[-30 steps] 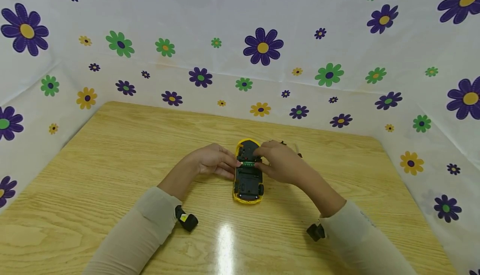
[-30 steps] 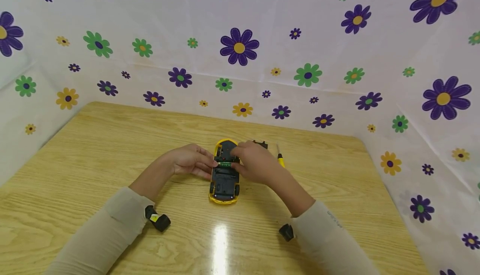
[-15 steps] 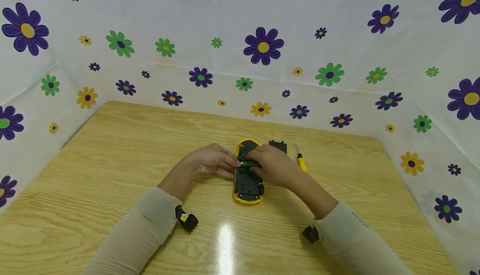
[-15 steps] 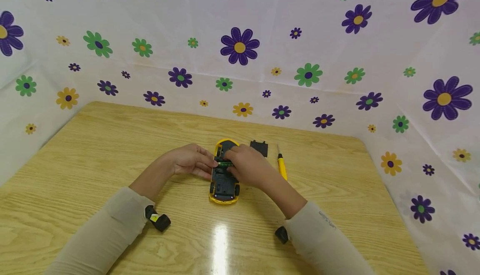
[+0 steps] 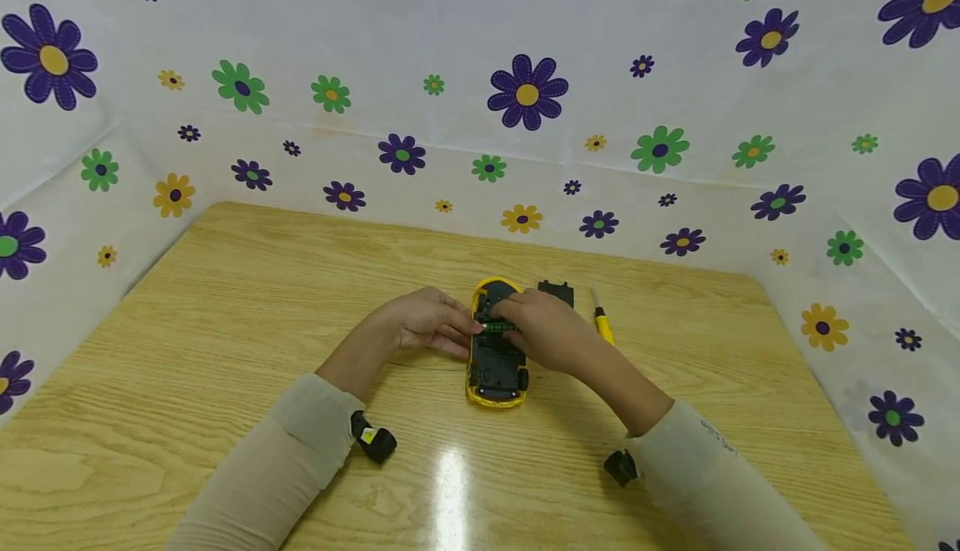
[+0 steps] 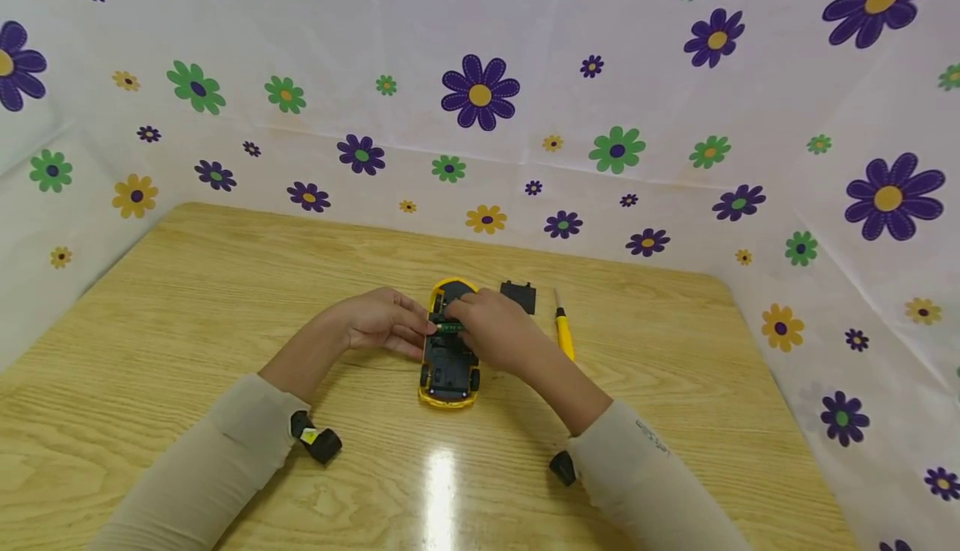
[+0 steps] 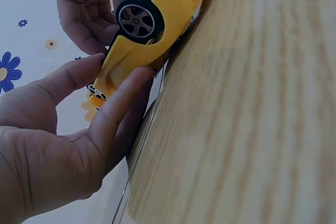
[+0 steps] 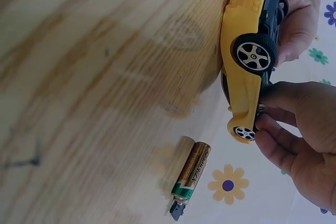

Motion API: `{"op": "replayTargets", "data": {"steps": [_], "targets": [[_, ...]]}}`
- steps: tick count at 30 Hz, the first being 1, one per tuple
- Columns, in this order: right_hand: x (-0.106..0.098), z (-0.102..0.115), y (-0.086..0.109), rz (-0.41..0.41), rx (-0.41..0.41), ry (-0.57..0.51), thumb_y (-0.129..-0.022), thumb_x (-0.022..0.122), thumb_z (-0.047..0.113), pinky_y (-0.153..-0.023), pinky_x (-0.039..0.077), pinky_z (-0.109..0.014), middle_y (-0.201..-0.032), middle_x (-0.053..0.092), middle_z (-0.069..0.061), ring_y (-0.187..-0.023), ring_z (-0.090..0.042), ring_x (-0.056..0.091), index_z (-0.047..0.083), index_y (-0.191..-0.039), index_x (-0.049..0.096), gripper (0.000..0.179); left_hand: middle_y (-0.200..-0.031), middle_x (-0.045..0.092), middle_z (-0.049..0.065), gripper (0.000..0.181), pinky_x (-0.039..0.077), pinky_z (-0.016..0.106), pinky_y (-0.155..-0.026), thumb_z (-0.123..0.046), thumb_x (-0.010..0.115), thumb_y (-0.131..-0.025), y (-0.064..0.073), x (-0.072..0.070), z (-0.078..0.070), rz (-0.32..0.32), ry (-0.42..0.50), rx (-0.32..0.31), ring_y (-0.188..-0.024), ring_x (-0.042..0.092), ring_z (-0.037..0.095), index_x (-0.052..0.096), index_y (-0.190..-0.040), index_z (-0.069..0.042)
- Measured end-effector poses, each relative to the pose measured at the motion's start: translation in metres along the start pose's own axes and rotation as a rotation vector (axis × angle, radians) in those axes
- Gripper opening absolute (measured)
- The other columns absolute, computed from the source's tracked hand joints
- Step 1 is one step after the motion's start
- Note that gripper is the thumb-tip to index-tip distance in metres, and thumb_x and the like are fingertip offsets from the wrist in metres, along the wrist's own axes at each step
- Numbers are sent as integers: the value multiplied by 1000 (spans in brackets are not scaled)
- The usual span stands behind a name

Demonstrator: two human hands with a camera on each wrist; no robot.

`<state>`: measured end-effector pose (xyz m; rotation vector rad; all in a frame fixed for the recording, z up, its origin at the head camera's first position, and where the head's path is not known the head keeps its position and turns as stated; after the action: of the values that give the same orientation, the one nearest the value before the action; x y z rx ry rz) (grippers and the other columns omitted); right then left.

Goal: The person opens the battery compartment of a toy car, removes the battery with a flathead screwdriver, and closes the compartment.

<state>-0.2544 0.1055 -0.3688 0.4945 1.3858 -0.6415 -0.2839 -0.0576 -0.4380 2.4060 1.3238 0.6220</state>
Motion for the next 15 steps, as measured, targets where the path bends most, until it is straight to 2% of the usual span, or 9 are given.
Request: {"op": "replayTargets", "data": {"steps": [9,15], "targets": [[-6,-2,6,-17,-36,36,-93,76,6,-90,59,-40,-111,70,-9,-102,-27,65,3,-117,74,24,-111,67,19,15,62,45,-92,-1,69,-96,2,1,-1,7,-4,7,-99,71,30,68,-109,6],[-10,-9,10,-53,-33,-8,-94,74,5,-86,58,-40,-108,68,-8,-99,-26,62,3,-114,73,21,-114,66,20,22,62,45,-93,0,69,-96,2,1,-2,3,-5,9,-99,71,31,66,-116,9]]}}
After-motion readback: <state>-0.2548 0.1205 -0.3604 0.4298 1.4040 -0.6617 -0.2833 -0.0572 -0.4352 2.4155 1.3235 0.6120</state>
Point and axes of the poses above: each hand's wrist, its own y-axis away from the middle knuckle, its own x-axis out of the palm, z = x × y, the point moved 5 cm from there along -y, towards the middle knuckle
